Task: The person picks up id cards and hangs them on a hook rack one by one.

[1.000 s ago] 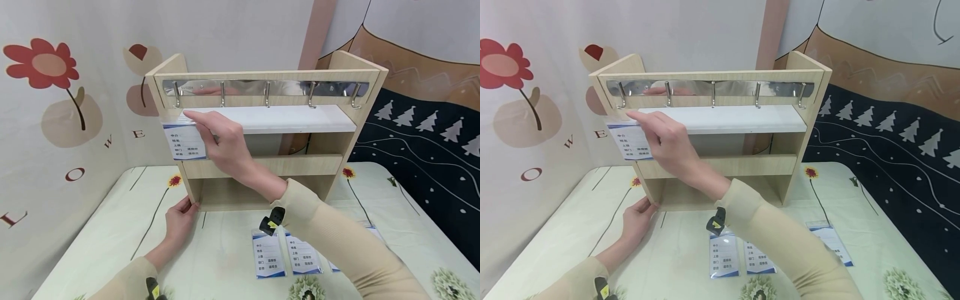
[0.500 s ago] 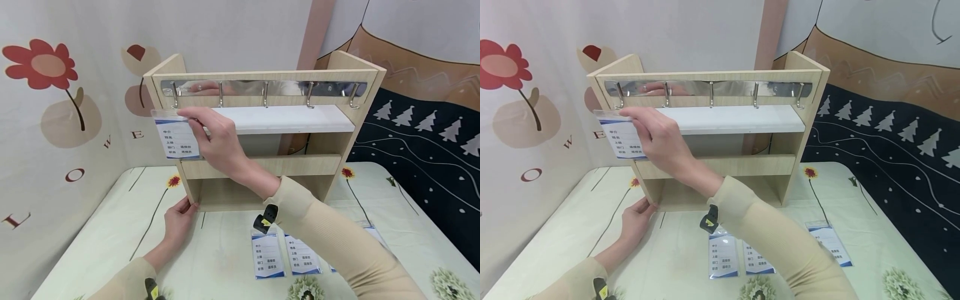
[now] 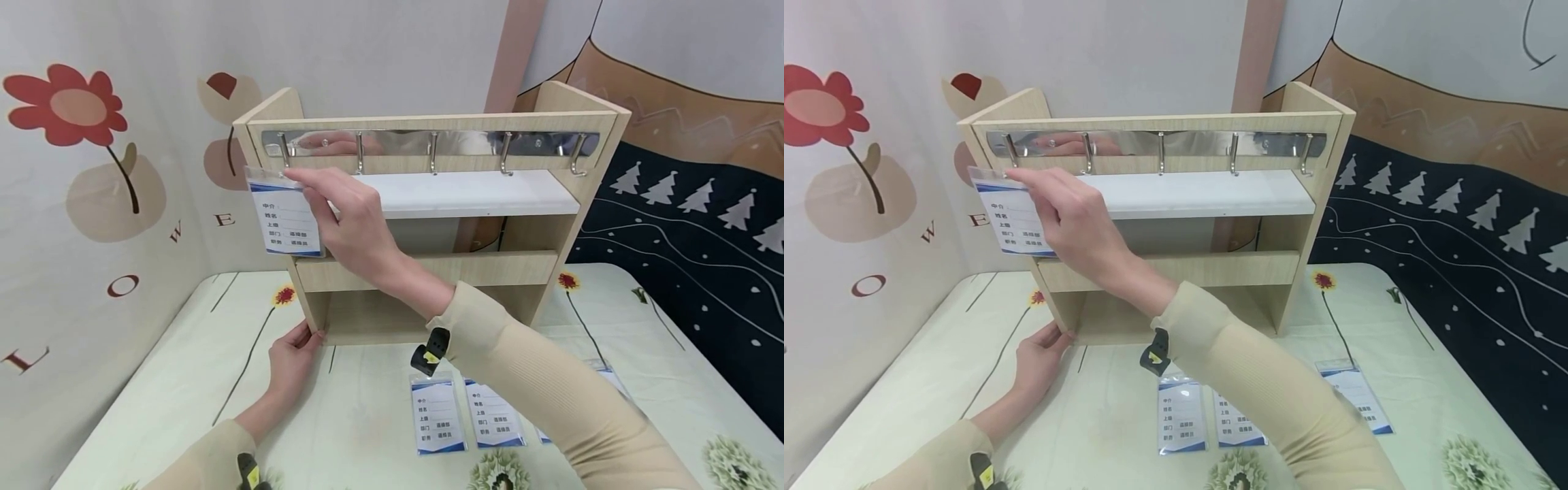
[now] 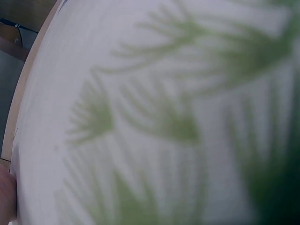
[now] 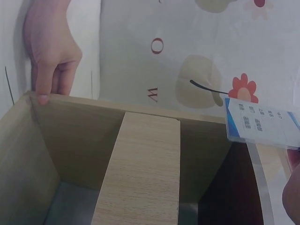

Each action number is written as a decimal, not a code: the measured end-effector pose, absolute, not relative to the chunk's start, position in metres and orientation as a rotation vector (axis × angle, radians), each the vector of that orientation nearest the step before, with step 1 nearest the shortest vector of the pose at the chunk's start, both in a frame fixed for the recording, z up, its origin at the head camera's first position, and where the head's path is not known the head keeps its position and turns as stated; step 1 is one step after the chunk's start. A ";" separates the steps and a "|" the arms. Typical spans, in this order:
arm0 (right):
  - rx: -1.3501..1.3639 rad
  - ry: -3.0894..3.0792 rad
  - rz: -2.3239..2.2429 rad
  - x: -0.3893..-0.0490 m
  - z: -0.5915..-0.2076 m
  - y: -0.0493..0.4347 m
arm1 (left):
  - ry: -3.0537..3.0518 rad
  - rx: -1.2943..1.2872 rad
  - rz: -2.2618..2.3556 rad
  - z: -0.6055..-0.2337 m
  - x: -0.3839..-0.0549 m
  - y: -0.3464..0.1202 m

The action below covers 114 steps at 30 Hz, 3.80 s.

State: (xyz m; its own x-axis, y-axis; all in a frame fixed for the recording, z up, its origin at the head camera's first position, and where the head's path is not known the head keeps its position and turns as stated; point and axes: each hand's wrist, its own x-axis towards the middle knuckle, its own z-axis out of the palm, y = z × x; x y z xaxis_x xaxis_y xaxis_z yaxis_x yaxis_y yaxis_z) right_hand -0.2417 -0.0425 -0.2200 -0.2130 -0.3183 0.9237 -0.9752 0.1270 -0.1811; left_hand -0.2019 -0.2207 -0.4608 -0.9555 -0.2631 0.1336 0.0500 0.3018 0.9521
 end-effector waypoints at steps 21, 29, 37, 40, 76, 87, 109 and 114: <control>1.246 -1.677 1.075 -0.238 -0.218 -0.046 | -2.295 0.188 -1.716 -0.456 -0.200 -0.218; 1.229 -1.709 1.111 -0.235 -0.217 -0.047 | -2.288 0.187 -1.715 -0.457 -0.201 -0.218; 1.195 -1.750 1.133 -0.234 -0.217 -0.048 | -2.301 0.192 -1.709 -0.456 -0.201 -0.218; 1.168 -1.789 1.152 -0.237 -0.218 -0.049 | -2.313 0.206 -1.702 -0.457 -0.202 -0.219; 1.178 -1.717 1.040 -0.238 -0.268 0.004 | -2.293 0.190 -1.658 -0.461 -0.203 -0.217; 1.231 -1.956 1.178 -0.219 -0.315 0.057 | -2.286 0.180 -1.700 -0.457 -0.202 -0.217; 1.177 -2.361 1.285 -0.192 -0.394 0.102 | -2.300 0.182 -1.679 -0.458 -0.204 -0.219; 1.142 -2.435 1.281 -0.193 -0.408 0.108 | -2.307 0.185 -1.672 -0.458 -0.204 -0.219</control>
